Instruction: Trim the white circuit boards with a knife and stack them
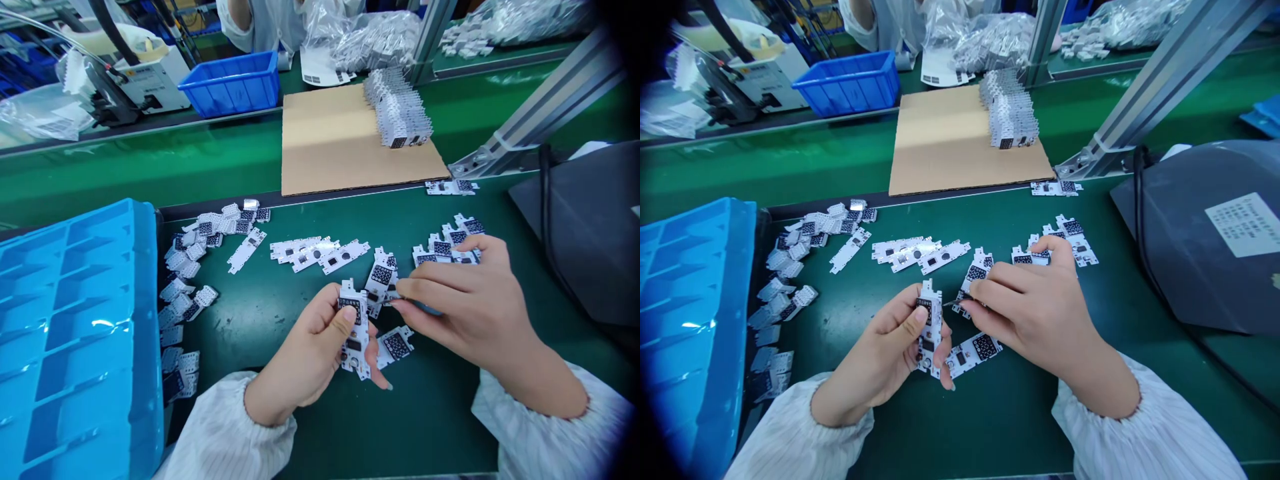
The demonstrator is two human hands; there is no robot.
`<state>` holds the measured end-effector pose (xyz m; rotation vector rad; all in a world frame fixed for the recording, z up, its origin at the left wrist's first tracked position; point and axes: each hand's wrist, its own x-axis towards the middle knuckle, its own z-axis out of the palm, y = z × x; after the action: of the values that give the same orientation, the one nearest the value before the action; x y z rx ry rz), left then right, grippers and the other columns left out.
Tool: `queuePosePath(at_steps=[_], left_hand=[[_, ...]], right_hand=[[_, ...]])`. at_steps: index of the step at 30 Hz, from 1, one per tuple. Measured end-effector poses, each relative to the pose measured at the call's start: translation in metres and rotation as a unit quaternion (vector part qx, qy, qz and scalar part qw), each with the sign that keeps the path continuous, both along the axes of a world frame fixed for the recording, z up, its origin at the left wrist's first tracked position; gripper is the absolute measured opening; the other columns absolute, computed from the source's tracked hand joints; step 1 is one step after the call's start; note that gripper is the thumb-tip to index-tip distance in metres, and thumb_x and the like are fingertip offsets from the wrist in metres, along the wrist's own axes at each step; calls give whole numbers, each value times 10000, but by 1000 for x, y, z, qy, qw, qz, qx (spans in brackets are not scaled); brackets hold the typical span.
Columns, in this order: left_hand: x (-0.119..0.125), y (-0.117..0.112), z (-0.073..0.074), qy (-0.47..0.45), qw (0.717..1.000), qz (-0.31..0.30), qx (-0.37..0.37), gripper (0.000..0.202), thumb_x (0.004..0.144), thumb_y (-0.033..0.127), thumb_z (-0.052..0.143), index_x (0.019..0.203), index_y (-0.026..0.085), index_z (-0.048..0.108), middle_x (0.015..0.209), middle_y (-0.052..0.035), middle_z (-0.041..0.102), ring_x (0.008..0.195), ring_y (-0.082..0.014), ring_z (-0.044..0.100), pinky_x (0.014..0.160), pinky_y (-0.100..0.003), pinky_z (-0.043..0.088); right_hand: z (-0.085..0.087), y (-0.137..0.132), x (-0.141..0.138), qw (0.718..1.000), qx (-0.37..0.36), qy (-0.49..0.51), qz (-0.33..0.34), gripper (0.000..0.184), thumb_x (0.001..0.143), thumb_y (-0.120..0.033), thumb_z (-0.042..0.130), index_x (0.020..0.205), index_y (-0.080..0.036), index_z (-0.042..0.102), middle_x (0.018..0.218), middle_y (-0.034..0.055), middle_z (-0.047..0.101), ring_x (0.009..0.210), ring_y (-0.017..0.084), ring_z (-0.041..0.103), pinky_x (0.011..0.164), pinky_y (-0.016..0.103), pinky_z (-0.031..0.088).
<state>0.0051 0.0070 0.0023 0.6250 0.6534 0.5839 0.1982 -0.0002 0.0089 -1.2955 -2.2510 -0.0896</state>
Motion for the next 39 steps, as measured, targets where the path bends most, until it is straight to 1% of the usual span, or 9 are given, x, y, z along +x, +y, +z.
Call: queuePosePath(at_steps=[11, 16, 19, 23, 26, 32, 34, 37, 39], left_hand=[[-1, 3, 3, 69, 997, -31, 30, 157, 898, 325, 471, 886, 170, 447, 719, 24, 550, 520, -71, 545, 496, -225, 526], [-4, 3, 4, 101, 988, -101, 49, 188, 912, 358, 438, 848, 183, 421, 640, 43, 514, 473, -62, 520, 483, -198, 468], [-5, 2, 2, 116, 982, -131, 67, 207, 922, 381, 411, 850, 187, 413, 629, 42, 514, 463, -59, 504, 483, -199, 449], [-5, 1, -2, 115, 980, -137, 92, 206, 932, 370, 395, 838, 187, 403, 603, 53, 493, 469, -59, 494, 503, -208, 446], [-4, 2, -1, 125, 980, -126, 94, 199, 934, 359, 399, 836, 185, 401, 576, 60, 488, 462, -57, 492, 518, -207, 437], [-3, 2, 2, 73, 993, -83, 33, 149, 922, 317, 434, 881, 174, 439, 608, 39, 518, 451, -56, 483, 463, -190, 432], [-2, 2, 2, 60, 997, -51, 15, 132, 923, 291, 432, 892, 165, 456, 626, 35, 517, 458, -51, 469, 454, -187, 442], [0, 4, 2, 74, 997, 31, -5, 127, 921, 249, 434, 835, 158, 453, 655, 31, 511, 482, -42, 446, 430, -164, 429], [0, 6, 3, 75, 995, 56, -17, 142, 919, 237, 436, 802, 158, 443, 667, 27, 510, 492, -43, 442, 417, -156, 416]], right_hand=[[1, 0, 0, 998, 33, -62, 4, 133, 872, -201, 522, 739, -201, 533, 635, -57, 612, 507, 95, 536, 796, 445, 261], [5, -1, 6, 993, 52, -93, 54, 168, 870, -237, 539, 710, -191, 555, 606, -53, 602, 473, 87, 484, 748, 431, 260], [6, -2, 8, 994, 23, -83, 69, 234, 887, -234, 513, 662, -179, 544, 543, -67, 542, 464, 70, 434, 769, 423, 253], [3, -3, 9, 993, -80, -44, 70, 324, 922, -252, 437, 619, -180, 528, 494, -84, 476, 457, 49, 366, 782, 388, 242], [2, -4, 7, 992, -110, -29, 55, 335, 927, -264, 427, 623, -185, 544, 501, -87, 495, 457, 46, 379, 800, 381, 236], [6, -5, 5, 998, -53, -34, 21, 247, 923, -270, 468, 713, -199, 576, 610, -72, 598, 529, 72, 507, 862, 405, 238], [9, -6, 11, 999, -36, -33, 5, 193, 904, -271, 505, 736, -204, 572, 630, -69, 619, 530, 79, 523, 859, 410, 251], [10, -6, 22, 996, 34, -15, -85, 133, 860, -271, 575, 745, -206, 564, 593, -51, 612, 491, 91, 501, 808, 401, 290], [8, -7, 25, 983, 65, 35, -167, 141, 851, -274, 589, 728, -208, 569, 533, -46, 568, 466, 93, 460, 761, 383, 316]])
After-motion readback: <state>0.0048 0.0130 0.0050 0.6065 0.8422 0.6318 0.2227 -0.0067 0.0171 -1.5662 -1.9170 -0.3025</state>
